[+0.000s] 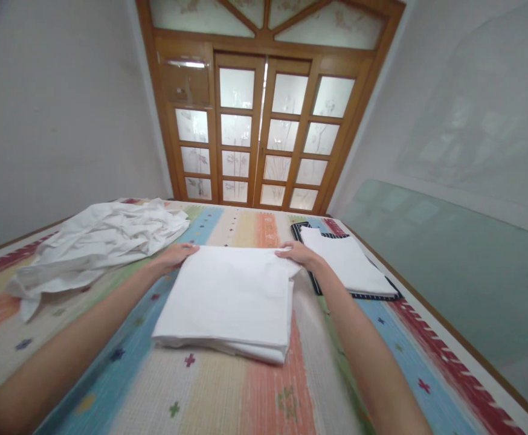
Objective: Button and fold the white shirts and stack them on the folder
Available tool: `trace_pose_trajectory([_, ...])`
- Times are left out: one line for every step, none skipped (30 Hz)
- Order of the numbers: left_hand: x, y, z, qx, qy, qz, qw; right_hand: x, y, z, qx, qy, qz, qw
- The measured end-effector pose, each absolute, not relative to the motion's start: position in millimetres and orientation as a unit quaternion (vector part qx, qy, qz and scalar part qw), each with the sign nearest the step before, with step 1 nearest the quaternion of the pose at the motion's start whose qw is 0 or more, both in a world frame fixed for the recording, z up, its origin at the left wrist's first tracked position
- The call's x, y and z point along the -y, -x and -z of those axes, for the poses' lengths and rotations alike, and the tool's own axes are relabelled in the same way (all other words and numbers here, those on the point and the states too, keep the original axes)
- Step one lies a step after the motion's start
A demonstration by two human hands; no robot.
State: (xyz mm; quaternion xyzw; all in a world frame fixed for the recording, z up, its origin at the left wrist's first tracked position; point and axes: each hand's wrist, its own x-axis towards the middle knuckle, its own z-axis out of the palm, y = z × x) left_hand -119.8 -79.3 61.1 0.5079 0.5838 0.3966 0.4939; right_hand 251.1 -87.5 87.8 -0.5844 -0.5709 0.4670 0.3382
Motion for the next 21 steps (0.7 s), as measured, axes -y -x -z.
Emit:
trace_pose_trajectory([74.0, 119.2, -46.3, -0.621, -0.498, -0.391, 0.463, 81.5, -250.4, -72.6, 0.576, 0.602, -0.444, 0.33])
trace_pose_trajectory([70.1, 119.0, -34.3, -0.646, -0.492, -0.381, 0.441, 76.9, -250.2, -59.2, 0.589, 0.615, -0.408, 0.328])
trace_pose_trajectory([67.4, 119.2, -25.4, -0.66, -0.497, -0.376, 0.419, 73.5, -250.5, -48.3, 0.601, 0.625, -0.379, 0.323])
trace_pose_trajectory([65.9, 120.0, -19.8, -0.669, -0.51, -0.37, 0.395, 71.0, -251.3, -40.0, 0.614, 0.63, -0.353, 0.318])
trace_pose_trajectory([65.2, 121.2, -17.3, -0.671, -0.529, -0.362, 0.372, 69.2, -252.6, -34.5, 0.626, 0.634, -0.331, 0.311])
trace_pose_trajectory([65.1, 122.8, -17.2, -0.67, -0.553, -0.351, 0.35, 67.9, -254.1, -31.3, 0.638, 0.637, -0.312, 0.3])
trace_pose_trajectory([65.6, 124.4, -18.9, -0.667, -0.578, -0.336, 0.327, 67.1, -255.4, -29.9, 0.651, 0.64, -0.289, 0.286])
trace_pose_trajectory([66.5, 125.6, -21.6, -0.665, -0.605, -0.32, 0.299, 66.5, -256.2, -29.8, 0.668, 0.643, -0.258, 0.271])
trace_pose_trajectory([67.7, 126.0, -24.8, -0.662, -0.631, -0.305, 0.264, 66.2, -256.0, -30.4, 0.687, 0.644, -0.217, 0.256])
trace_pose_trajectory([69.3, 125.2, -27.9, -0.658, -0.658, -0.292, 0.22, 66.5, -254.1, -31.2, 0.708, 0.641, -0.168, 0.245])
trace_pose_trajectory([71.4, 122.6, -30.5, -0.651, -0.683, -0.283, 0.17, 67.3, -250.2, -31.8, 0.73, 0.63, -0.116, 0.239])
trace_pose_trajectory([73.9, 118.0, -32.3, -0.639, -0.707, -0.278, 0.12, 69.0, -243.8, -32.0, 0.75, 0.613, -0.068, 0.236])
trace_pose_trajectory([77.0, 111.3, -33.2, -0.62, -0.731, -0.274, 0.078, 71.9, -235.0, -31.4, 0.768, 0.594, -0.028, 0.237])
trace_pose_trajectory([80.6, 102.7, -33.2, -0.595, -0.756, -0.269, 0.051, 75.9, -223.9, -29.9, 0.785, 0.572, 0.002, 0.237])
trace_pose_trajectory([84.6, 92.6, -32.2, -0.566, -0.781, -0.26, 0.038, 81.3, -210.9, -27.4, 0.801, 0.551, 0.019, 0.234])
trace_pose_trajectory([89.2, 81.6, -30.1, -0.535, -0.808, -0.246, 0.037, 88.0, -196.9, -24.0, 0.814, 0.534, 0.026, 0.228])
trace_pose_trajectory([94.2, 70.6, -27.0, -0.506, -0.832, -0.223, 0.039, 95.7, -182.7, -19.6, 0.829, 0.516, 0.029, 0.216])
trace_pose_trajectory([99.5, 60.4, -23.0, -0.481, -0.853, -0.196, 0.039, 104.3, -169.3, -14.5, 0.845, 0.495, 0.029, 0.201])
trace_pose_trajectory([105.0, 51.9, -18.3, -0.457, -0.872, -0.17, 0.037, 113.3, -157.8, -8.8, 0.859, 0.476, 0.029, 0.187])
trace_pose_trajectory([110.7, 45.5, -13.1, -0.438, -0.886, -0.15, 0.032, 122.3, -148.9, -3.1, 0.865, 0.468, 0.029, 0.177])
trace_pose_trajectory([116.5, 41.6, -7.8, -0.424, -0.895, -0.138, 0.021, 130.9, -143.0, 2.3, 0.866, 0.468, 0.03, 0.174])
